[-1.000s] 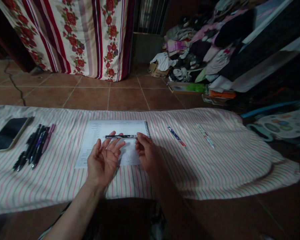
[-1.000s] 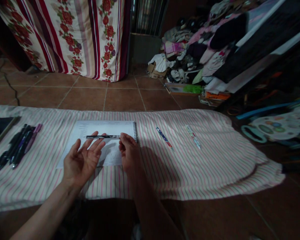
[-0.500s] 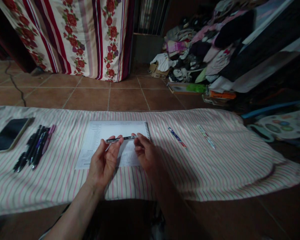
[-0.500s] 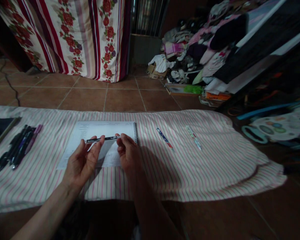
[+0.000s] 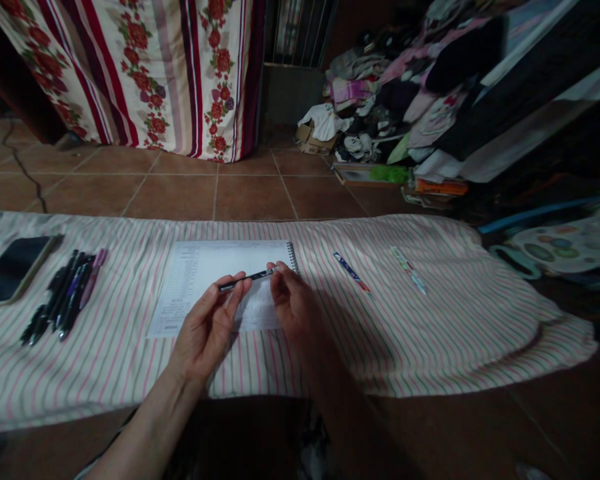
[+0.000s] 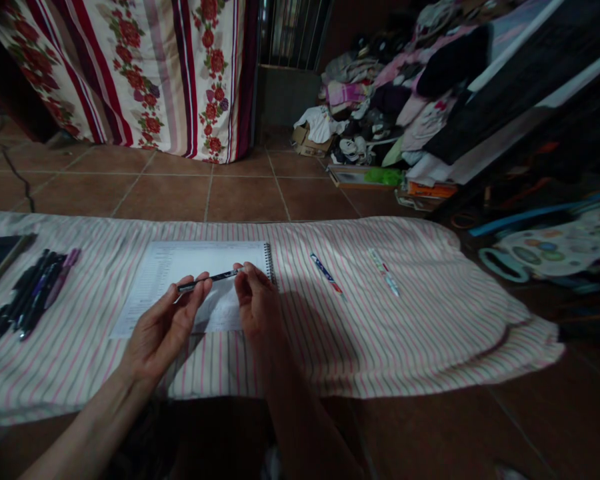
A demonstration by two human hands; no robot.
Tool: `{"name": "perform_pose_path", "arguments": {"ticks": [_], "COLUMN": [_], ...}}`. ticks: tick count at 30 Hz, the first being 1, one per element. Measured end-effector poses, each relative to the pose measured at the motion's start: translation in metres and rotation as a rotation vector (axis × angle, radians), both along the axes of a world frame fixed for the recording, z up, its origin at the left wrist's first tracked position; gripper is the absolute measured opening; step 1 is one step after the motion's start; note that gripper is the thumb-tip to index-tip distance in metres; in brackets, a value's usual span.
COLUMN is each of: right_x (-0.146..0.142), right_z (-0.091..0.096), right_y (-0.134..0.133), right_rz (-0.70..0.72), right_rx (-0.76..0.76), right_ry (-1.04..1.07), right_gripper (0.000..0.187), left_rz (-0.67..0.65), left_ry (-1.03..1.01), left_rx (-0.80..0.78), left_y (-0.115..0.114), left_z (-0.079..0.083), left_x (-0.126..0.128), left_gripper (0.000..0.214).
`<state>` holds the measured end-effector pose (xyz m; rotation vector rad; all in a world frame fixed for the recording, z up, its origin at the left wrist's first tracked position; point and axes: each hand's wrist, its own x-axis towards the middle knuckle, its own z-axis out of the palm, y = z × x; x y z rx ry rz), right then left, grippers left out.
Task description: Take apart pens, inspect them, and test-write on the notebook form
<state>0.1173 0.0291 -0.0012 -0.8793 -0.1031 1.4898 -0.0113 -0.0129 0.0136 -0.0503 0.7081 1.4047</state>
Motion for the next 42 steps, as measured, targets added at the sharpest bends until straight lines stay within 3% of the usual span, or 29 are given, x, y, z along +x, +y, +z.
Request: {"name": "perform_pose_path", "arguments": {"ticks": [10,16,21,29,37,42], "right_x": [0.001,-0.013,-0.020,-0.023,-0.024,-0.025], "right_z": [-0.007,-0.016,-0.014,-0.008,-0.013,-0.014], "right_y": [0.001,-0.006,-0.015,-0.017,-0.015,-0.012], "right_rz": [0.008,0.115,0.237,0.237,0.225,0.227], "right_rx": [0.025,0.074,0.080,-0.002,0.033,0.030], "right_ry": [0.009,-0.074,-0.176,-0.180,-0.283,-0.273], "right_gripper": [0.008,0.005,0.020,0.024,0.019,0.027], "left_rz": [0.023,0.009,0.047,0.064,0.101,0.131], "left_ry": [-0.063,-0.073,-0.009,0.140,0.158,0.204], "left_rx": [0.086,-0.018,-0.108,-0.071,-0.099,-0.103], "left_y": [-0.002,0.004,0.008,0.009,0.010,0.011], "left_z": [0.001,-0.009,-0.010,-0.015,-0.014,-0.015], "left_x": [0.000,0.017,0.019,0.011,0.013,0.012], "left_gripper": [0.036,0.025,0.024,0.020,0.021,0.022]}}
